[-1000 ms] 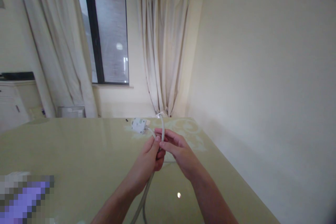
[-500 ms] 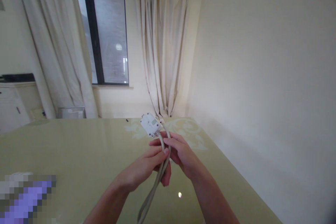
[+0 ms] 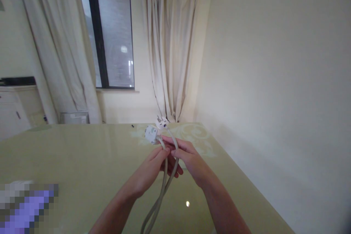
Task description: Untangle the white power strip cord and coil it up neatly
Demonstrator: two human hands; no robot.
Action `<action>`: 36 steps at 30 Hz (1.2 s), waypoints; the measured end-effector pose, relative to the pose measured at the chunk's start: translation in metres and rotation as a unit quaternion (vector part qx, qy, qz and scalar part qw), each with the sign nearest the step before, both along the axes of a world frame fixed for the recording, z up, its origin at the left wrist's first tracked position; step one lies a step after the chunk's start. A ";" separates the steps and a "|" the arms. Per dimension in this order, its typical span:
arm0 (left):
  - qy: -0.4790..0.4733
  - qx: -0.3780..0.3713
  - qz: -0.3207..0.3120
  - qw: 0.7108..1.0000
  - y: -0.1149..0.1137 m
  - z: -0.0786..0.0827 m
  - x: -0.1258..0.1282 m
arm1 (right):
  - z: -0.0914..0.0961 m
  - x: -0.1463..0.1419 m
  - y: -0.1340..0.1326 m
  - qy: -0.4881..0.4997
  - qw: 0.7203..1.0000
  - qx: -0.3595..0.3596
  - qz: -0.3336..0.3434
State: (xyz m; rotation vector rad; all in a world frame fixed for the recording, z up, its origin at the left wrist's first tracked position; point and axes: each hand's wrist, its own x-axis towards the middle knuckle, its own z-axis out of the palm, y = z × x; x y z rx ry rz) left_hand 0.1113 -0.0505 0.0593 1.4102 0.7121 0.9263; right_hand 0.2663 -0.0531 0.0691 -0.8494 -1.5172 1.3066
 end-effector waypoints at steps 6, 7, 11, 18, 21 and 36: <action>-0.044 -0.055 0.056 0.996 0.004 -0.006 0.000 | 0.011 -0.002 -0.015 -0.116 0.981 0.143 -0.053; -0.017 -0.032 0.066 0.997 0.004 -0.005 -0.001 | 0.011 -0.003 -0.016 -0.128 0.979 0.145 -0.057; 0.121 0.130 0.075 0.981 0.001 0.000 -0.007 | 0.003 -0.004 -0.011 -0.129 0.986 0.094 -0.054; 0.098 0.125 -0.026 0.987 -0.002 0.004 -0.009 | -0.001 -0.001 -0.005 -0.082 0.996 0.011 -0.035; 0.018 0.011 -0.084 0.996 -0.005 0.001 -0.005 | 0.004 0.000 -0.009 -0.073 0.997 0.005 0.008; -0.252 -0.131 0.048 0.958 0.002 0.021 -0.018 | -0.030 -0.056 -0.013 0.094 0.994 -0.016 0.061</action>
